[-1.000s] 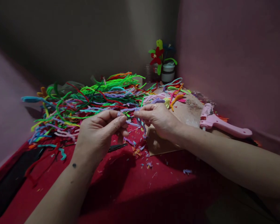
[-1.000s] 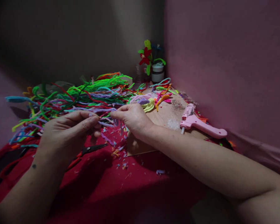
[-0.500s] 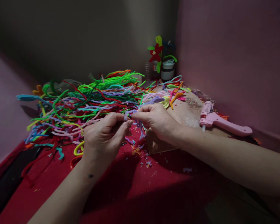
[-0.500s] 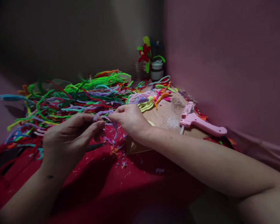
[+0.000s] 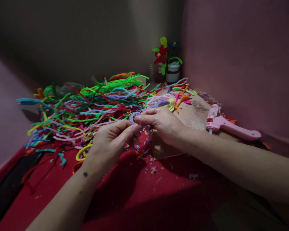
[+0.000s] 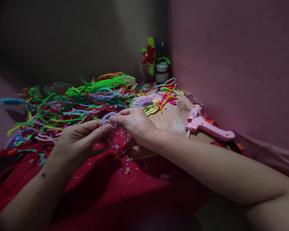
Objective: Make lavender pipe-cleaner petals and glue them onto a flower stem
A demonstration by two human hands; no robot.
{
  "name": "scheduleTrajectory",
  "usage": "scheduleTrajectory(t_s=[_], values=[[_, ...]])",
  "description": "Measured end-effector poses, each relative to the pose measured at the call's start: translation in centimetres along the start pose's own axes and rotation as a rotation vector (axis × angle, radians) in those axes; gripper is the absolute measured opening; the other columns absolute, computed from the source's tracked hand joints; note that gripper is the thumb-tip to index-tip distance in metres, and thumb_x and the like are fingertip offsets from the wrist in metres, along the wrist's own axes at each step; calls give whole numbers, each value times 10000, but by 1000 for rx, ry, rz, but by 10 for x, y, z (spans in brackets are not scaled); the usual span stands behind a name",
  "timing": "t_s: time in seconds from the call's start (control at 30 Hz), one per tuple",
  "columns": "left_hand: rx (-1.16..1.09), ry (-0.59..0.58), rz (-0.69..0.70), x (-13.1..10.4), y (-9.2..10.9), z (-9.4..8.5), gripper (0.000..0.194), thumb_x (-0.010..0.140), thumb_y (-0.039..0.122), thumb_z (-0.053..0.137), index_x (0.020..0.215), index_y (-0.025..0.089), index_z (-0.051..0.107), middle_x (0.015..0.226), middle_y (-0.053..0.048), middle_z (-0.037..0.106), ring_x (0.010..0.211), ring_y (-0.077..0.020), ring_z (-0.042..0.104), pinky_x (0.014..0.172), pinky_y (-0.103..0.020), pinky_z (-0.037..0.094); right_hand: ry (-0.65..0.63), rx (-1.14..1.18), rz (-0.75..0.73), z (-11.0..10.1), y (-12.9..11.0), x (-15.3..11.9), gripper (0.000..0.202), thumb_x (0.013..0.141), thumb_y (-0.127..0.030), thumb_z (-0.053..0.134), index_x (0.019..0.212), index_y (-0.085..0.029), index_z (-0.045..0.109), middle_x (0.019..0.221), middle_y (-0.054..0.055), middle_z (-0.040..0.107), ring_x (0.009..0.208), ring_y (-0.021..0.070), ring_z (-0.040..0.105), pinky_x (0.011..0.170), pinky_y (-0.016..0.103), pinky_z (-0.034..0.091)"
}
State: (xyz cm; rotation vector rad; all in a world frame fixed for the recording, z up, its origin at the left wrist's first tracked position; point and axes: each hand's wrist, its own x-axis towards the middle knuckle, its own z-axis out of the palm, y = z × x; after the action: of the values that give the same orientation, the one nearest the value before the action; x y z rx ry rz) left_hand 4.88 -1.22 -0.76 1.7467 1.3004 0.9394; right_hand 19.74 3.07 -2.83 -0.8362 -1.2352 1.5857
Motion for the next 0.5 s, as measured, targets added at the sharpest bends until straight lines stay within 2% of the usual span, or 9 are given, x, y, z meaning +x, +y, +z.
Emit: scheduleTrajectory(t_s=[0.13, 0.33, 0.43, 0.5], values=[[-181, 39, -76, 2, -2, 1, 143, 719, 283, 679, 699, 169, 596, 573, 39, 563, 461, -79, 508, 440, -194, 415, 20, -2, 39, 1, 0, 0, 195, 650, -262, 685, 554, -133, 575, 492, -38, 507, 455, 64, 421, 454, 218, 317], [-239, 162, -19, 6, -13, 6, 271, 624, 233, 763, 800, 206, 559, 693, 54, 567, 499, -62, 486, 413, -171, 391, -50, 60, 74, 3, 2, -3, 152, 682, -220, 657, 573, -138, 591, 490, -39, 519, 425, 56, 418, 431, 200, 316], [-367, 65, -24, 8, -14, 7, 365, 646, 210, 745, 957, 231, 554, 819, 34, 599, 595, -88, 547, 457, -181, 440, -100, 103, 129, 3, -1, -4, 137, 716, -211, 626, 601, -141, 598, 488, -24, 553, 415, 75, 467, 435, 210, 352], [-394, -7, -21, 9, -13, 8, 339, 688, 209, 709, 992, 213, 559, 860, 14, 615, 680, -109, 585, 546, -202, 485, -95, 92, 146, 3, -3, -4, 146, 725, -208, 617, 599, -137, 592, 471, -24, 544, 403, 82, 473, 430, 215, 354]])
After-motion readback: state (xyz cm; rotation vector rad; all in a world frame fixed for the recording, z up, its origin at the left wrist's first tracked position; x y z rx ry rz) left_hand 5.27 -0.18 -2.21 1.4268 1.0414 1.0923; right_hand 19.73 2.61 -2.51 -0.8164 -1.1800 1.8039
